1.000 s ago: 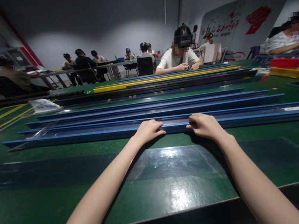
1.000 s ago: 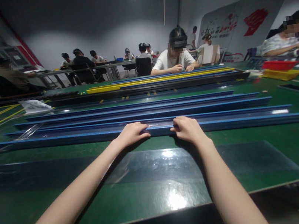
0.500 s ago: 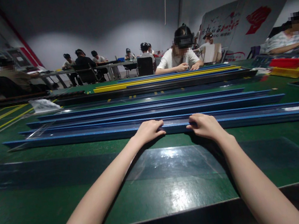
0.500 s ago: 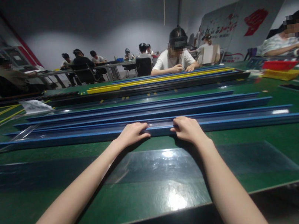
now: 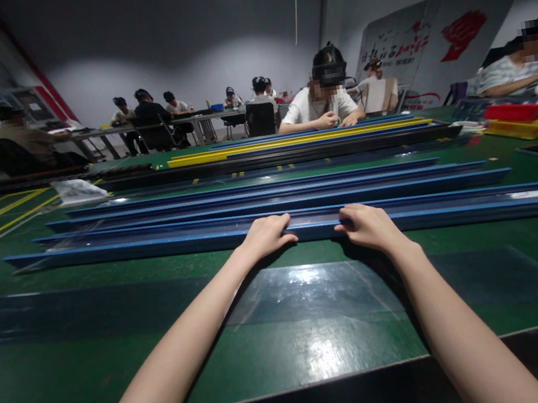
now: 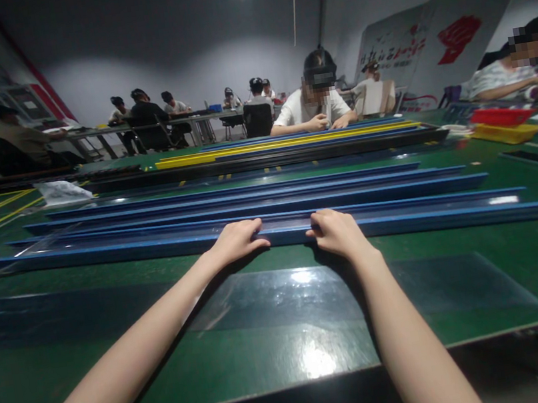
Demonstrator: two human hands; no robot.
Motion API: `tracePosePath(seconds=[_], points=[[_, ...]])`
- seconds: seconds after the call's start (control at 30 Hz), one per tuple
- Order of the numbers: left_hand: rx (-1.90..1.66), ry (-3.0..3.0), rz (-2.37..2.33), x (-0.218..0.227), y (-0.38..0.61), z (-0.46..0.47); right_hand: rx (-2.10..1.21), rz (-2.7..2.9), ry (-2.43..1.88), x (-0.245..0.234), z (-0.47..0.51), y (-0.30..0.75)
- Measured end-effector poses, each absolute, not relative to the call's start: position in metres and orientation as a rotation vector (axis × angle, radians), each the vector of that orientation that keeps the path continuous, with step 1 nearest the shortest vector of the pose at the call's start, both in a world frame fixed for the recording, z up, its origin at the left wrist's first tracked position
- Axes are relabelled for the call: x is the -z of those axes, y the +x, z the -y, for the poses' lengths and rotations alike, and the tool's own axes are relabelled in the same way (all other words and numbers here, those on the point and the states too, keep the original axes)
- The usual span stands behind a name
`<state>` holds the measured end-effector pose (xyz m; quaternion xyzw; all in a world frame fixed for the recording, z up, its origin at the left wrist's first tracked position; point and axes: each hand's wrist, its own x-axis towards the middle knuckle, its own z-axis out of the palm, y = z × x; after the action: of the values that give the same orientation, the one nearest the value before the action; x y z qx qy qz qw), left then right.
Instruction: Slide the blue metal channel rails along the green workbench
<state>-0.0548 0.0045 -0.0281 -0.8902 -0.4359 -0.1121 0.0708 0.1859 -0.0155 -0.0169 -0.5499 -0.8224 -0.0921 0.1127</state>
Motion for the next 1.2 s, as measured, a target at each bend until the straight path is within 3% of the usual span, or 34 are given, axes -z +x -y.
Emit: tracePosePath(seconds=[1.2], points=[[0.359,-2.658,1.285,0.032,-0.054,-0.004,0.296,2.565,-1.505,0.028,0.015,0.163]])
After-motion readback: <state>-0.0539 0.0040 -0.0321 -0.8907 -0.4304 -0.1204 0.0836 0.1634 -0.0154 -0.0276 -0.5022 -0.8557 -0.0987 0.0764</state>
